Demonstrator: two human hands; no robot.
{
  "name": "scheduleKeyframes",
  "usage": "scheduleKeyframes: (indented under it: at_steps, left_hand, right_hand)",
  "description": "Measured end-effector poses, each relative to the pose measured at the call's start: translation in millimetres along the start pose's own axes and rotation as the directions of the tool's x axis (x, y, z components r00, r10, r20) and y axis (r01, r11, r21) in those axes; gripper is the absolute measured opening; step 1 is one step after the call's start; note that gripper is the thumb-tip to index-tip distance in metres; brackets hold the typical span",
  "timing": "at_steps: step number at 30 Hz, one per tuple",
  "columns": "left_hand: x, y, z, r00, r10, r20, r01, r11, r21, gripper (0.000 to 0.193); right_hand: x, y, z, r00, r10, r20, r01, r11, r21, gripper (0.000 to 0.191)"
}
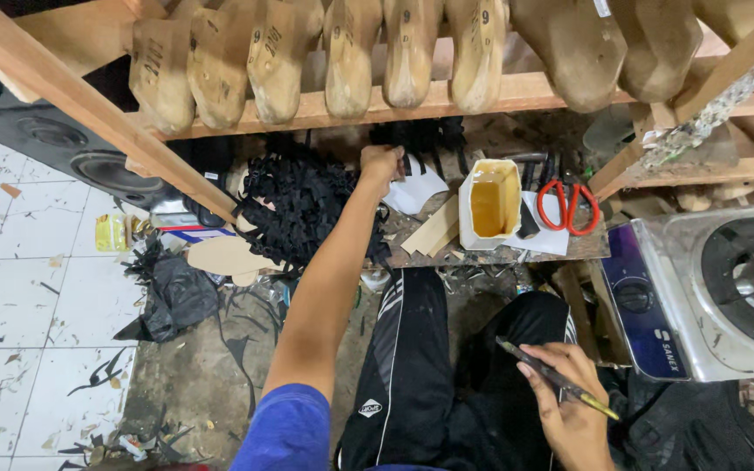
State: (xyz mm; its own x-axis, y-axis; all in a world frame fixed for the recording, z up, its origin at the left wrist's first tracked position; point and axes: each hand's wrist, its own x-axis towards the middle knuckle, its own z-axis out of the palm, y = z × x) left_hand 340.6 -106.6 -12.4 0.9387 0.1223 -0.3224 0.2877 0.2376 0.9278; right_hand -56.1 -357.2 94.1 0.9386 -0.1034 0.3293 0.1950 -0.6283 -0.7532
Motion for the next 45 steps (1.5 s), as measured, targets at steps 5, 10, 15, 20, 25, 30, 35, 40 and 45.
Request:
scheduleKeyframes:
  at_steps: [5, 10, 15, 20, 25, 30, 35, 40, 45]
  left_hand:
    - [1.9, -14.1, -3.2, 0.993, 0.082, -0.088, -0.070, 0.989, 0.131, 0.018]
    - [-32.6, -19.1, -39.7, 0.780, 0.625, 0.042, -0.493, 0.570, 0.657, 0.024]
    - [-68.5, 26.7, -105.3, 0.755, 0.654, -0.056, -0.454, 0.582, 0.674, 0.022]
    - [-94.7, 54.6, -141.0, 0.627, 0.779, -0.007, -0.401, 0.330, 0.854, 0.017]
    - [-111.0, 40.2, -142.6, 0.567, 0.815, 0.122, -0.431, 0.167, 0.887, 0.016]
    - [-116.3, 28.3, -130.1, 0.616, 0.755, 0.223, -0.469, 0.125, 0.874, 0.021]
    - [-123.3, 23.5, -106.8, 0.495, 0.680, 0.541, -0.610, -0.172, 0.773, 0.035]
    - [-133.1, 53.4, -94.7, 0.437, 0.696, 0.570, -0.691, -0.146, 0.707, 0.023]
    - [-182.1, 77.2, -84.9, 0.586, 0.778, 0.226, -0.748, 0.413, 0.520, 0.027]
  right_hand:
    - [0.3, 0.7, -3.0, 0.997, 0.071, -0.031, -0.069, 0.995, 0.069, 0.027]
    - [0.4, 1.4, -4.7, 0.992, 0.127, -0.022, -0.124, 0.985, 0.124, 0.026]
    - [3.9, 4.2, -4.8, 0.994, 0.108, -0.030, -0.107, 0.993, 0.059, 0.026]
    - [10.0, 0.9, 2.4, 0.996, 0.087, -0.012, -0.086, 0.993, 0.079, 0.024]
    - [11.7, -6.5, 7.1, 0.993, 0.115, 0.020, -0.116, 0.989, 0.089, 0.024]
    - [10.7, -11.4, 7.4, 0.995, 0.095, 0.028, -0.097, 0.990, 0.098, 0.023]
    - [11.9, -17.9, 9.9, 0.995, 0.094, 0.032, -0.096, 0.995, 0.041, 0.023]
    - [7.4, -20.1, 10.7, 0.991, 0.131, 0.020, -0.132, 0.991, 0.034, 0.023]
    - [8.4, 3.8, 12.8, 0.985, 0.169, -0.024, -0.162, 0.971, 0.177, 0.021]
